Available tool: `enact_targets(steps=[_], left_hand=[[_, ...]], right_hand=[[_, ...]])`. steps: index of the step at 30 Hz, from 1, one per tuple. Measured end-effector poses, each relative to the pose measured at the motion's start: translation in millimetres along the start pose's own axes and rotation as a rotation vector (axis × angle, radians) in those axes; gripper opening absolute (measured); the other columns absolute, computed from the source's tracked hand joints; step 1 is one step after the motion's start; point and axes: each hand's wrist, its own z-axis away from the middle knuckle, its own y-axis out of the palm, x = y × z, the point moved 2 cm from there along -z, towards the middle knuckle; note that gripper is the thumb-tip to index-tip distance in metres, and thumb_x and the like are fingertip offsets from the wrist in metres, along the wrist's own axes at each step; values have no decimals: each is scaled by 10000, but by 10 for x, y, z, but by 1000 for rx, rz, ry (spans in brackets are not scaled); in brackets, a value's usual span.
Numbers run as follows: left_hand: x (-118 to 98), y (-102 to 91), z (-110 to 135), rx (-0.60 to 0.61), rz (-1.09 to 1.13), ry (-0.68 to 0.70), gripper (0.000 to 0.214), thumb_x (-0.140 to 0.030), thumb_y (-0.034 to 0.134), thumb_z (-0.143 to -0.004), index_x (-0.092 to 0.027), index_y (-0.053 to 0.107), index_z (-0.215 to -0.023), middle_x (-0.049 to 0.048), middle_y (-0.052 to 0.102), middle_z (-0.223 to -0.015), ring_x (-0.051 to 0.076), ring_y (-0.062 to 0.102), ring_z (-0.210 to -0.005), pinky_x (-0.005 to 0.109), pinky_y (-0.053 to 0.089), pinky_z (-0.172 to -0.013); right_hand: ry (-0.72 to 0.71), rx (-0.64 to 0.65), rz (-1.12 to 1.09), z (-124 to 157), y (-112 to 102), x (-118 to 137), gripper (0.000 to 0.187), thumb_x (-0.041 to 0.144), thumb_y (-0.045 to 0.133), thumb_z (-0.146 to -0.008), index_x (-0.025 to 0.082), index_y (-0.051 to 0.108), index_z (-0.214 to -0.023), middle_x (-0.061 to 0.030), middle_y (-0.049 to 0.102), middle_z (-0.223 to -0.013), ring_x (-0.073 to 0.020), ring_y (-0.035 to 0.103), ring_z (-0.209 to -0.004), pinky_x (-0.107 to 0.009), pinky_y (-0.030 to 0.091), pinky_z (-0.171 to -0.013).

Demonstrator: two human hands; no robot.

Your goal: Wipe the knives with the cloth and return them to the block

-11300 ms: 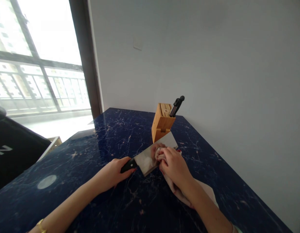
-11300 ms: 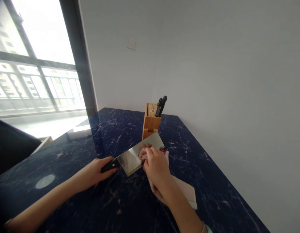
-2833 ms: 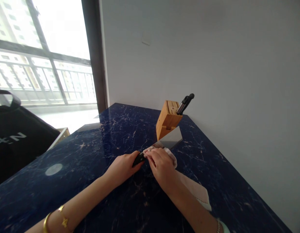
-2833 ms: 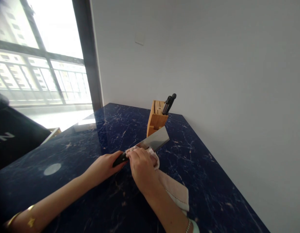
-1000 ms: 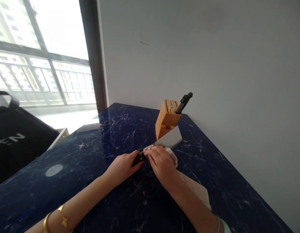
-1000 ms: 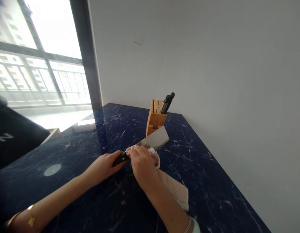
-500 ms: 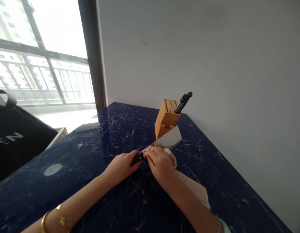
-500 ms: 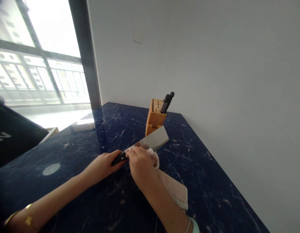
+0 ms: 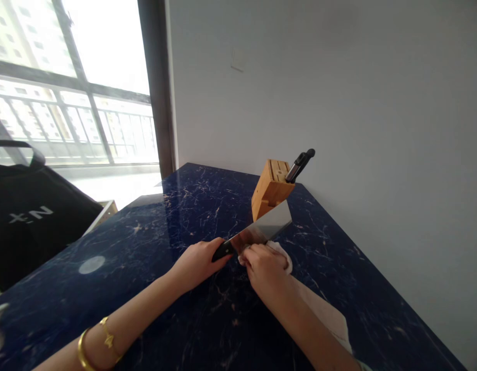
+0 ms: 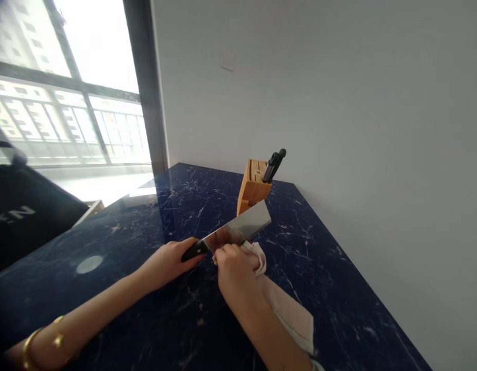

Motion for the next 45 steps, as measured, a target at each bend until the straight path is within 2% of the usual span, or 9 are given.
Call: enact_targets(steps=[3,7,12,18,23,31,35,39,45], left_hand=[[11,-20,-2,0,1,-4,236,-434,429,-822,-220,528,-834,11,633,-679,190,612,-616,226,324,-505],[20,-13,-13,3,21,-13,243,-441,441,-812,-216,532,-816,10,628,-666,185,608,-612,222,327,-508],[8,-36,2,-6,50,-13,243,-437,441,-809,-217,544,-800,-1,619,-651,164,594,-592,211,333,-509],[17,-88,22,-39,101,5,229,-428,456,-799,-225,560,-821,-17,606,-644,152,582,-589,209,343,-525],[9,-100,21,-57,252,-15,230,-432,468,-795,-212,534,-798,-46,532,-566,116,521,-507,187,325,-461],[-79,78,17,-81,738,-129,281,-474,391,-835,-205,434,-904,-73,478,-542,94,471,-400,191,372,-400],[-170,88,22,-93,961,-124,274,-467,315,-871,-202,385,-855,-56,483,-625,93,483,-479,216,421,-482],[-197,50,23,-84,997,-116,280,-445,292,-888,-190,399,-930,-17,511,-738,118,498,-650,244,429,-616],[-97,105,-33,-235,1072,-124,238,-410,401,-863,-204,375,-979,-2,523,-861,131,524,-799,279,420,-760]], right_hand=[[-10,37,22,10,0,-10,199,47,431,-772,192,560,-728,-5,574,-728,-135,501,-729,-259,312,-681],[20,-37,50,-5,-18,-21,150,103,448,-795,199,554,-751,-6,573,-776,-138,496,-754,-257,303,-681],[6,43,83,-1,23,-44,165,70,448,-772,190,548,-719,-7,569,-737,-135,501,-735,-249,309,-664],[61,-184,40,5,-45,-116,138,96,468,-775,196,561,-752,-21,573,-760,-153,518,-758,-264,362,-690],[16,-385,-74,-6,-216,-151,153,133,435,-816,189,576,-836,-56,584,-815,-172,534,-810,-307,422,-744],[-15,-404,-148,-6,-208,-132,174,142,434,-834,187,568,-935,-60,600,-903,-183,518,-893,-361,411,-838],[-13,-401,-171,-21,-199,-85,211,150,414,-844,186,552,-1000,-66,595,-935,-180,518,-897,-350,425,-822],[-28,-430,-161,-25,-217,-68,243,157,400,-847,193,551,-1034,-73,596,-940,-180,529,-902,-350,440,-812],[-49,-449,-219,-23,-239,-92,238,157,424,-837,206,559,-1027,-70,589,-960,-178,527,-925,-355,439,-835]])
